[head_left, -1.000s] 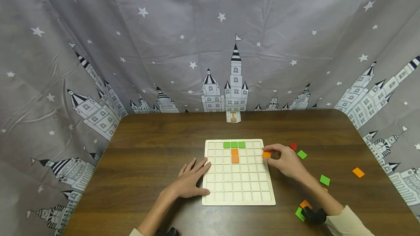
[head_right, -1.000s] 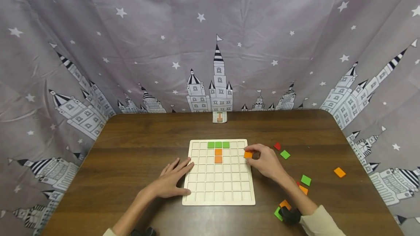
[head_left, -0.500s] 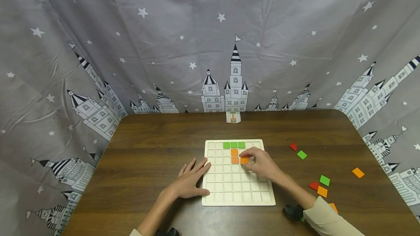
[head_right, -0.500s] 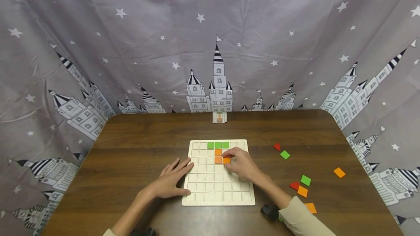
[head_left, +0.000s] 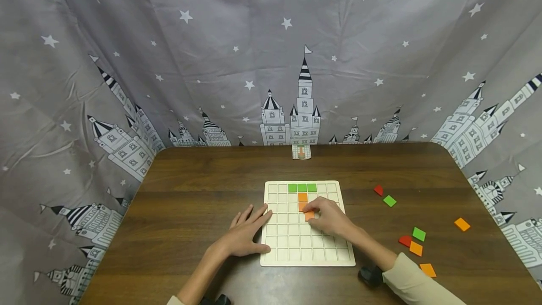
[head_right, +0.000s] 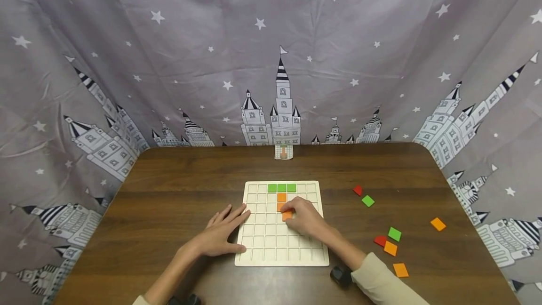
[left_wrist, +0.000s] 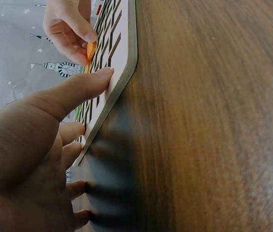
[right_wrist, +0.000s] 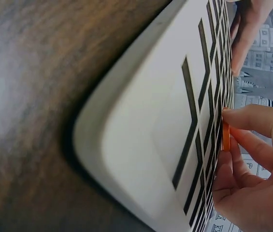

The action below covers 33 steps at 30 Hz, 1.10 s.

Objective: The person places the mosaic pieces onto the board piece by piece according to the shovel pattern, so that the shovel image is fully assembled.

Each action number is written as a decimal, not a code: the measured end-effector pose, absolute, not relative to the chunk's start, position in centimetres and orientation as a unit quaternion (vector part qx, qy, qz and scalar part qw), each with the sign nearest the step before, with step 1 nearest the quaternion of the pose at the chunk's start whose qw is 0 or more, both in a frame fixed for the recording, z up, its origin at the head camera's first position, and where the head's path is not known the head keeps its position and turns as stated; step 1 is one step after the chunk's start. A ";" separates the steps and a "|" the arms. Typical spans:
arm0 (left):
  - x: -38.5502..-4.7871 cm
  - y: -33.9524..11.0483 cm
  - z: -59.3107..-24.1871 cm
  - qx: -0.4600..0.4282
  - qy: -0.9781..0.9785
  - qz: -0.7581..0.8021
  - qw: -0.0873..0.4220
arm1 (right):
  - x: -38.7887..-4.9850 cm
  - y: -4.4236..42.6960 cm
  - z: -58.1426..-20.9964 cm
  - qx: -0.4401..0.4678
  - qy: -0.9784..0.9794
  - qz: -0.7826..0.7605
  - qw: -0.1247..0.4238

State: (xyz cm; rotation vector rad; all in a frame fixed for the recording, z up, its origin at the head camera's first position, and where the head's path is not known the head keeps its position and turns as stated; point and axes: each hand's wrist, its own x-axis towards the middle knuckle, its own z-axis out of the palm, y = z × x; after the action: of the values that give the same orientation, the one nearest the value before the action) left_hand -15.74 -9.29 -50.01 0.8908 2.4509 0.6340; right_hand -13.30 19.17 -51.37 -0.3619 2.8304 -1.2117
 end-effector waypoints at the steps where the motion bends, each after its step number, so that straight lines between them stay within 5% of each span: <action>1: -15.8 -9.3 -50.0 0.323 0.890 0.230 0.227 | -13.3 19.1 -51.4 -0.119 0.913 -0.390 0.018; 33: -15.7 -9.2 -49.8 0.323 0.891 0.224 0.227 | -13.3 18.2 -51.5 -0.137 0.912 -0.387 0.011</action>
State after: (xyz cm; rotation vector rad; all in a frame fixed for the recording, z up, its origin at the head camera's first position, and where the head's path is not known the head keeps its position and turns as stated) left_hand -15.68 -9.24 -49.80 0.8892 2.4549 0.6175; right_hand -13.33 18.24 -51.54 -0.4270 2.8454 -1.2071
